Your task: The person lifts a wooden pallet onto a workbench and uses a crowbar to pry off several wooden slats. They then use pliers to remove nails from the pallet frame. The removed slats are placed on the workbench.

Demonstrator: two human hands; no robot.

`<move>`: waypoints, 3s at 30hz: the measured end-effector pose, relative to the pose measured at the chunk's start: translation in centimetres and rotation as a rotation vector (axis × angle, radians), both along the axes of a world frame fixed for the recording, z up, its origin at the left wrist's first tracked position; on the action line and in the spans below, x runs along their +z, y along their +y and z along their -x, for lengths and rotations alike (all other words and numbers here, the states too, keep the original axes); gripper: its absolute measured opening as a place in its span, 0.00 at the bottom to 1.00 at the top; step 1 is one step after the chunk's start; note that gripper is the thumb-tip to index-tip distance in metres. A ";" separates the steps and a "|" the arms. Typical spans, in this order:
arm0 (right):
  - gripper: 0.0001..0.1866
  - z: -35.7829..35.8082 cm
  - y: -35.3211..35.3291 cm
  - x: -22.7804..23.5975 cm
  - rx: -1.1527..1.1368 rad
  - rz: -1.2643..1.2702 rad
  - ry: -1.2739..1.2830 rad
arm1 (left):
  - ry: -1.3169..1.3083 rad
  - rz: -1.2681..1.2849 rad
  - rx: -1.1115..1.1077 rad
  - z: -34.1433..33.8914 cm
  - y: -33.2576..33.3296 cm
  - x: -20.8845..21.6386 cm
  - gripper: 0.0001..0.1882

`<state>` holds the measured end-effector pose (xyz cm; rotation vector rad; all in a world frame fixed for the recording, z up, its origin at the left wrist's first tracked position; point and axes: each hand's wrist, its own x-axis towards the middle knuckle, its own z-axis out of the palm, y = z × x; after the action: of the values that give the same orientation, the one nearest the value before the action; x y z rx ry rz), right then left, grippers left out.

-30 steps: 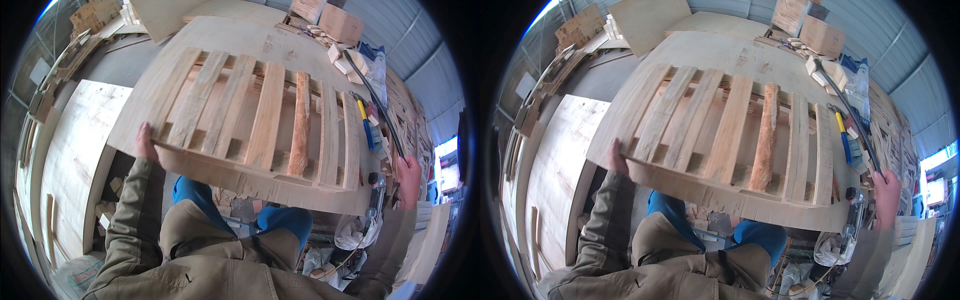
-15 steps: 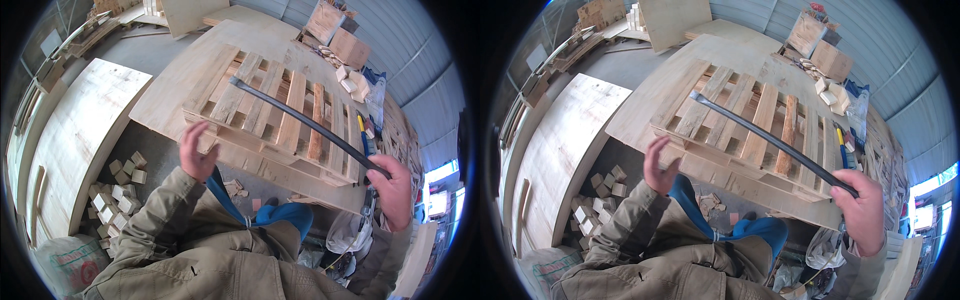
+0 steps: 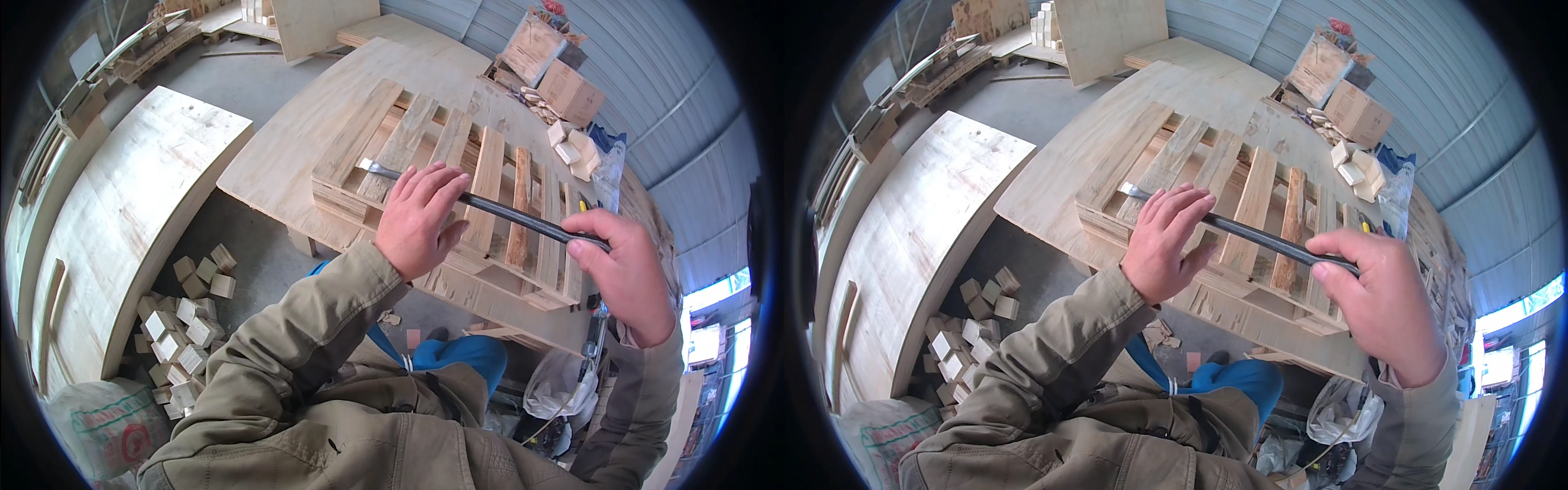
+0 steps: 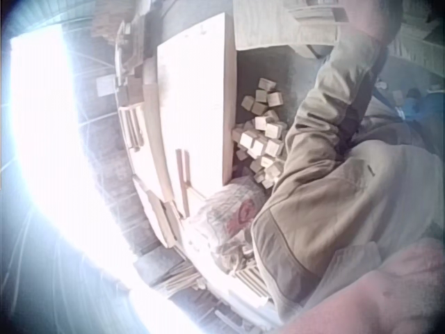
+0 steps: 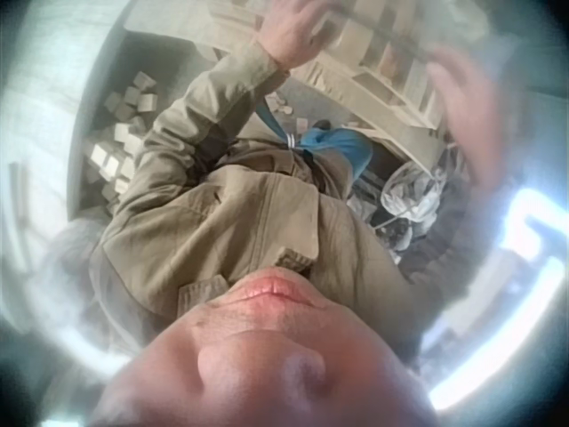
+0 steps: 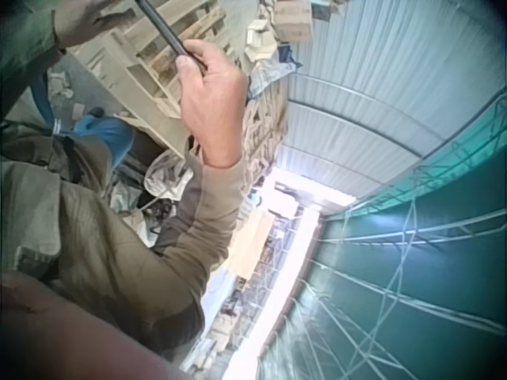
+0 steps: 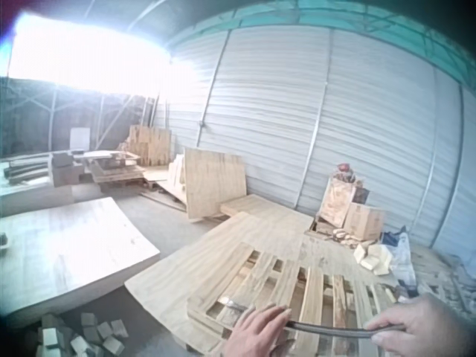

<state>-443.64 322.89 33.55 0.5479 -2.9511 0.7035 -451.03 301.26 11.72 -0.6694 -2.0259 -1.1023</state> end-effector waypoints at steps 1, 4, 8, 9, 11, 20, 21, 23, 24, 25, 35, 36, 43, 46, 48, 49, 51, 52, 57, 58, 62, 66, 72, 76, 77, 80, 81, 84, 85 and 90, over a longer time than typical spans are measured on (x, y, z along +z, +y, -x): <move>0.11 0.3 -0.6 0.2 -0.049 -0.025 -0.009 | 0.013 -0.008 0.008 0.7 0.2 0.1 0.31; 0.10 0.3 -2.0 2.3 -0.169 0.176 -0.195 | 0.012 -0.054 -0.026 3.0 -0.3 0.2 0.22; 0.10 1.8 -3.4 2.8 -0.114 0.303 -0.101 | 0.050 -0.147 -0.066 4.8 -0.6 0.2 0.12; 0.10 2.1 -3.5 3.0 -0.109 0.306 -0.096 | 0.060 -0.162 -0.072 5.0 -0.7 0.3 0.11; 0.10 2.5 -3.8 3.2 -0.122 0.331 -0.065 | 0.086 -0.188 -0.083 5.4 -0.8 0.5 0.10; 0.11 2.3 -4.6 3.5 -0.123 0.327 0.032 | 0.076 -0.215 -0.148 6.1 -0.4 0.6 0.08; 0.11 2.4 -4.6 3.4 -0.122 0.330 0.021 | 0.075 -0.216 -0.143 6.3 -0.3 0.5 0.08; 0.11 3.0 -4.5 3.2 -0.122 0.347 0.003 | 0.079 -0.210 -0.130 6.9 -0.6 0.3 0.08; 0.11 3.3 -4.5 2.9 -0.119 0.359 -0.008 | 0.062 -0.209 -0.128 7.0 -0.8 0.1 0.08; 0.10 3.7 -4.6 2.7 -0.116 0.371 -0.018 | 0.046 -0.208 -0.124 7.1 -1.0 -0.1 0.09; 0.09 3.8 -3.1 -1.1 -0.150 0.416 -0.109 | -0.013 -0.119 -0.136 7.0 -2.5 -1.7 0.13; 0.08 3.6 -2.8 -1.8 -0.143 0.449 -0.097 | -0.018 -0.115 -0.118 6.8 -2.5 -1.9 0.14; 0.07 2.6 -1.6 -4.3 -0.187 0.566 0.008 | -0.004 -0.110 0.051 6.8 -2.0 -3.8 0.14; 0.07 1.8 -1.5 -5.7 -0.237 0.561 0.078 | 0.029 -0.125 0.098 7.3 -1.9 -4.7 0.12; 0.07 1.2 -0.9 -6.8 -0.259 0.550 0.120 | 0.032 -0.113 0.112 7.5 -1.7 -5.3 0.12; 0.06 1.1 -0.4 -7.4 -0.249 0.583 0.114 | 0.030 -0.103 0.119 7.5 -1.5 -5.6 0.12; 0.06 0.9 0.6 -8.4 -0.269 0.582 0.099 | 0.046 -0.078 0.125 7.7 -1.3 -5.9 0.12; 0.06 0.8 1.1 -9.1 -0.276 0.581 0.088 | 0.057 -0.062 0.124 7.6 -1.2 -6.1 0.13; 0.06 0.5 3.2 -12.2 -0.288 0.687 0.065 | 0.083 0.020 0.146 7.7 -0.8 -6.3 0.14; 0.06 0.4 3.5 -12.6 -0.283 0.683 0.067 | 0.080 0.025 0.144 7.7 -0.8 -6.3 0.14; 0.07 0.5 4.2 -13.3 -0.269 0.700 0.072 | 0.079 0.023 0.151 7.8 -0.6 -6.3 0.13; 0.07 0.4 4.3 -13.8 -0.275 0.726 0.074 | 0.082 0.055 0.159 7.8 -0.6 -6.3 0.13; 0.07 0.1 4.2 -15.4 -0.290 0.807 0.097 | 0.073 0.092 0.134 7.6 -0.8 -6.3 0.12; 0.06 -0.2 4.3 -16.5 -0.315 0.855 0.083 | 0.071 0.097 0.122 7.4 -0.9 -6.3 0.13; 0.06 -0.4 4.5 -16.8 -0.301 0.843 0.105 | 0.068 0.097 0.116 7.4 -0.9 -6.3 0.13; 0.06 -0.5 5.2 -18.4 -0.287 0.872 0.136 | 0.064 0.097 0.103 7.4 -1.0 -6.2 0.12; 0.06 -0.4 5.4 -19.2 -0.285 0.891 0.140 | 0.056 0.121 0.100 7.4 -1.0 -6.2 0.12; 0.06 0.2 5.3 -22.7 -0.323 1.005 0.077 | 0.066 0.201 0.102 7.2 -1.0 -6.2 0.12; 0.07 0.3 4.8 -24.1 -0.356 1.101 0.024 | 0.091 0.234 0.110 7.1 -0.9 -6.3 0.12; 0.09 -1.0 5.6 -25.8 -0.358 0.984 0.103 | 0.113 0.237 0.072 7.1 -0.7 -6.2 0.14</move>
<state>-442.64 328.51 7.78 -0.0351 -2.0997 1.7740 -458.18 300.55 5.56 -0.7533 -2.0834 -0.7719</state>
